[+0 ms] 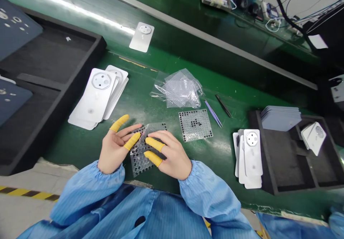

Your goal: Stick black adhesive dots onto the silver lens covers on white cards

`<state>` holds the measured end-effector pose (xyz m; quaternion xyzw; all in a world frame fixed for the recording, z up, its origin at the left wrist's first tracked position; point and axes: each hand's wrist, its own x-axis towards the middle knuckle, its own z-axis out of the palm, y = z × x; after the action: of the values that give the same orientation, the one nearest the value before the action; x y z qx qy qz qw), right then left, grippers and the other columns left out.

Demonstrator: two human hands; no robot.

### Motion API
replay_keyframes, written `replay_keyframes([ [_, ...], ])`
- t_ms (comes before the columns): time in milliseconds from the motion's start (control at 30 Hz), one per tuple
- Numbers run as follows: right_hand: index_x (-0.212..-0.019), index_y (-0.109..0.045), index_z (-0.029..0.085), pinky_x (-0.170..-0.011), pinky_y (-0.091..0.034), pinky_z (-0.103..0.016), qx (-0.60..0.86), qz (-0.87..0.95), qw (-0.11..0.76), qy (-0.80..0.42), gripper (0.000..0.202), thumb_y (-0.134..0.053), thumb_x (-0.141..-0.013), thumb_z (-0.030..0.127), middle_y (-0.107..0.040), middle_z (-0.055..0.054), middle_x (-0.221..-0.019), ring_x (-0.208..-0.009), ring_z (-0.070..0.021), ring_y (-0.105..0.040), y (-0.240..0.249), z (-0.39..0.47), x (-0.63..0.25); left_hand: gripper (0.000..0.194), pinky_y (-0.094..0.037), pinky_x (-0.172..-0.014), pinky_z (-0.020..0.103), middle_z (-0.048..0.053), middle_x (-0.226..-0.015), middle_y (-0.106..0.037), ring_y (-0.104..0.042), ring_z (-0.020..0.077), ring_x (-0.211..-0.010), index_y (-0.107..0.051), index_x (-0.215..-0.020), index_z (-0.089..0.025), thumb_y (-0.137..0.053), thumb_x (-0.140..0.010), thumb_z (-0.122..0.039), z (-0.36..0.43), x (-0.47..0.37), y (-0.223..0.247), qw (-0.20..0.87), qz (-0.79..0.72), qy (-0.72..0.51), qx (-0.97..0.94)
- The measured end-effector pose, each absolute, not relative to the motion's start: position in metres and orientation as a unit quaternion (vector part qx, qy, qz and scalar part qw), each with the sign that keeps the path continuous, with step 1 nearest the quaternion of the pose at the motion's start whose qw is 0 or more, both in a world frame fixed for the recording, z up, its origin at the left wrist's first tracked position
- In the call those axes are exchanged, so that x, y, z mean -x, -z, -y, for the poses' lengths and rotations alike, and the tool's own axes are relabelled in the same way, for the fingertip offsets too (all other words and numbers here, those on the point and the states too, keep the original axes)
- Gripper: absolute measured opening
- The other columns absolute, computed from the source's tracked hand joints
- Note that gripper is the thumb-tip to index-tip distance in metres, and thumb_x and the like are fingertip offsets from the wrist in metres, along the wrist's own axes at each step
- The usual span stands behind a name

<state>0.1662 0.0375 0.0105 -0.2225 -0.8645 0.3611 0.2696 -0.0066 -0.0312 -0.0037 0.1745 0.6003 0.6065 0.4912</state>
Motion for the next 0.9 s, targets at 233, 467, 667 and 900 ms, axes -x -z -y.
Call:
replay_keyframes([
  [233,-0.108,-0.061,0.020,-0.081,-0.056,-0.036,0.209,0.886,0.273,-0.312,0.021,-0.053,-0.090,0.015,-0.066,-0.009,-0.104,-0.095,-0.0176,-0.061,-0.008,-0.048,-0.156,0.097,-0.061,-0.076,0.027,0.003,-0.075,-0.073,-0.074,0.0199,-0.077,-0.031,-0.138,-0.013,-0.085,-0.058,-0.026,0.031,0.004,0.005,0.470,-0.612,-0.618,-0.151],
  [467,-0.113,-0.056,0.014,-0.081,-0.058,-0.033,0.185,0.910,0.292,-0.229,0.027,-0.044,-0.091,0.007,-0.064,-0.013,-0.106,-0.098,-0.0189,-0.062,0.017,-0.043,-0.151,0.117,-0.061,-0.074,0.027,0.002,-0.075,-0.073,-0.074,0.0205,-0.075,-0.018,-0.145,-0.014,-0.088,-0.052,-0.028,0.029,0.001,0.005,0.504,-0.608,-0.604,-0.109],
  [667,-0.108,-0.057,0.014,-0.084,-0.056,-0.035,0.207,0.901,0.288,-0.251,0.023,-0.040,-0.093,0.011,-0.065,-0.014,-0.102,-0.095,-0.0199,-0.063,0.034,-0.040,-0.149,0.123,-0.058,-0.080,0.029,0.003,-0.081,-0.074,-0.073,0.0186,-0.079,-0.005,-0.147,-0.018,-0.086,-0.054,-0.025,0.027,0.001,0.009,0.544,-0.594,-0.577,-0.133],
  [900,-0.103,-0.053,0.016,-0.074,-0.056,-0.026,0.237,0.854,0.348,-0.306,0.015,-0.043,-0.093,0.014,-0.061,-0.008,-0.092,-0.085,-0.0148,-0.062,0.033,-0.049,-0.145,0.069,-0.058,-0.078,0.038,0.007,-0.089,-0.072,-0.072,0.0213,-0.082,-0.042,-0.132,-0.019,-0.071,-0.070,-0.026,0.028,0.012,0.012,0.469,-0.649,-0.481,-0.357],
])
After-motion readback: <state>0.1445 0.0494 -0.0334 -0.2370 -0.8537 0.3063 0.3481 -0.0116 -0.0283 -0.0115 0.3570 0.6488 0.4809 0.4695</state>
